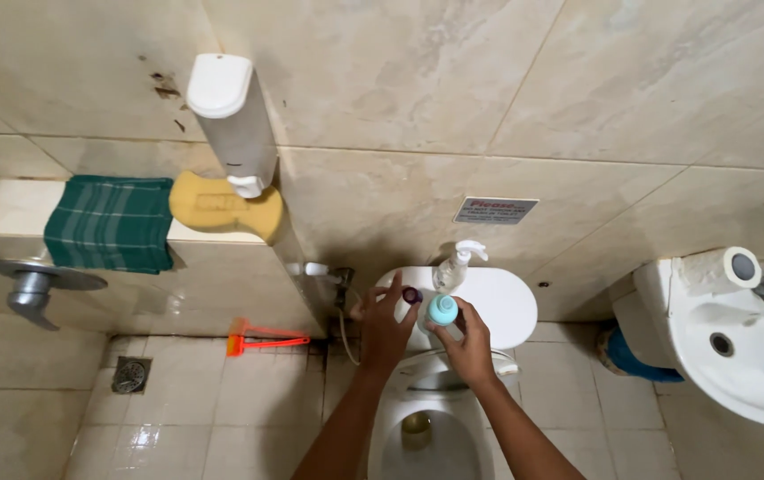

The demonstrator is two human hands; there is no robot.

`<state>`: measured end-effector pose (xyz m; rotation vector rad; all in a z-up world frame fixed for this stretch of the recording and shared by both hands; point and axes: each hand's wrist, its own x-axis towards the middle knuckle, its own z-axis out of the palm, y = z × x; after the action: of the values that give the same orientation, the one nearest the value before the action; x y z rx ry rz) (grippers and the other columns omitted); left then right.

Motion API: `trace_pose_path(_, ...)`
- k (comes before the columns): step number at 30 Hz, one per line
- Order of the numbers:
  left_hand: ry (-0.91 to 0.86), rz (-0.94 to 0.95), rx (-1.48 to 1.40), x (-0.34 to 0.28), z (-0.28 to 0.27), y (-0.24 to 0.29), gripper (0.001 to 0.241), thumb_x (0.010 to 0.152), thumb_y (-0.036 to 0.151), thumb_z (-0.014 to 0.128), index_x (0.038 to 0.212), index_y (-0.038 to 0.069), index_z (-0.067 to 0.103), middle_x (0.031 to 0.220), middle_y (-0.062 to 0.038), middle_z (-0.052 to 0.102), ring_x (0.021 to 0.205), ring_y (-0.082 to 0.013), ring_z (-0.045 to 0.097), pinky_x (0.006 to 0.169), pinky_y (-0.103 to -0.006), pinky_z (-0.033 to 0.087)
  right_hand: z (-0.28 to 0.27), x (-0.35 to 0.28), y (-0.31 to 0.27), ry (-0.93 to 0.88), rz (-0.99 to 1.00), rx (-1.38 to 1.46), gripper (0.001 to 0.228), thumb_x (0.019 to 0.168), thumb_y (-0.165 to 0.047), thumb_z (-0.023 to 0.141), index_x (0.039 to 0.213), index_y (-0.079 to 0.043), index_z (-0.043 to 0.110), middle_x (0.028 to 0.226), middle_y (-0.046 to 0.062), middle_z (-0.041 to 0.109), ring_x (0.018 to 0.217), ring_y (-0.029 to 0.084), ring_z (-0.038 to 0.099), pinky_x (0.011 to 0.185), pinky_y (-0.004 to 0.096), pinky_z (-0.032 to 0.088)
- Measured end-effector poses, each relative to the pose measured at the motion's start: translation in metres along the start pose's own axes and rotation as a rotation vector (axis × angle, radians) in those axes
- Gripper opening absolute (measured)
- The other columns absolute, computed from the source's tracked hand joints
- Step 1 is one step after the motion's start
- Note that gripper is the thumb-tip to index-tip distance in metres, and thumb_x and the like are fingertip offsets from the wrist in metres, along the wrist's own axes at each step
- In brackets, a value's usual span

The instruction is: The person cleans a toilet bowl by squeezing a purple bottle of cleaning liquid into the water. They then place the bottle on a wall shelf and wipe the toilet tank with a white cloth.

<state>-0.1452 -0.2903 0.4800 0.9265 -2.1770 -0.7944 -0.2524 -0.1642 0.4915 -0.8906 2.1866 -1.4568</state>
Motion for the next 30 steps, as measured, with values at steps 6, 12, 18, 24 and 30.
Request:
trace_pose_path(6, -0.058, 0.104, -0.082, 0.006, -0.02, 0.029, 0.077, 0.085, 0.031, 0.078, 0.153, 0.009, 0.048, 0.116, 0.0, 0.072, 0.116, -0.0208, 0.056, 0.102, -0.0476, 0.03, 0.002, 0.003, 0.003, -0.02, -0.058, -0.074, 0.06, 0.081, -0.006, 0.082, 0.135, -0.006, 0.057, 0.124, 0.015, 0.071, 0.115, 0.025, 0.069, 0.098, 0.038, 0.054)
trace_pose_path(12, -0.123, 0.13, -0.099, 0.012, -0.018, 0.048, 0.08, 0.087, 0.033, 0.076, 0.156, 0.009, 0.043, 0.113, 0.002, 0.074, 0.115, -0.021, 0.055, 0.098, -0.0496, 0.026, 0.0, 0.007, 0.021, -0.014, -0.016, -0.192, 0.065, 0.08, -0.007, 0.08, 0.14, -0.008, 0.053, 0.122, 0.018, 0.069, 0.111, 0.03, 0.07, 0.092, 0.04, 0.056)
trace_pose_path(18, -0.181, 0.209, -0.03, 0.012, -0.009, 0.047, 0.087, 0.087, 0.033, 0.074, 0.161, 0.011, 0.033, 0.106, -0.002, 0.071, 0.115, -0.0238, 0.056, 0.093, -0.0515, 0.029, -0.001, 0.01, 0.036, -0.022, -0.025, -0.25, 0.068, 0.08, -0.009, 0.08, 0.142, -0.008, 0.054, 0.128, 0.021, 0.066, 0.115, 0.036, 0.067, 0.098, 0.042, 0.053)
trace_pose_path(24, -0.229, 0.249, 0.045, 0.015, -0.003, 0.042, 0.098, 0.083, 0.032, 0.077, 0.164, 0.013, 0.024, 0.107, -0.005, 0.069, 0.112, -0.0256, 0.056, 0.092, -0.0534, 0.03, -0.001, 0.013, 0.051, -0.03, -0.095, -0.306, 0.072, 0.079, -0.009, 0.082, 0.145, -0.007, 0.051, 0.139, 0.02, 0.061, 0.126, 0.036, 0.059, 0.105, 0.042, 0.048)
trace_pose_path(30, -0.3, 0.241, 0.105, 0.02, -0.004, 0.046, 0.105, 0.082, 0.029, 0.077, 0.165, 0.014, 0.015, 0.103, -0.006, 0.069, 0.112, -0.0264, 0.056, 0.094, -0.0544, 0.03, -0.022, 0.001, -0.019, -0.001, -0.206, -0.319, 0.079, 0.079, -0.007, 0.079, 0.151, -0.008, 0.045, 0.146, 0.017, 0.055, 0.132, 0.036, 0.053, 0.108, 0.043, 0.045)
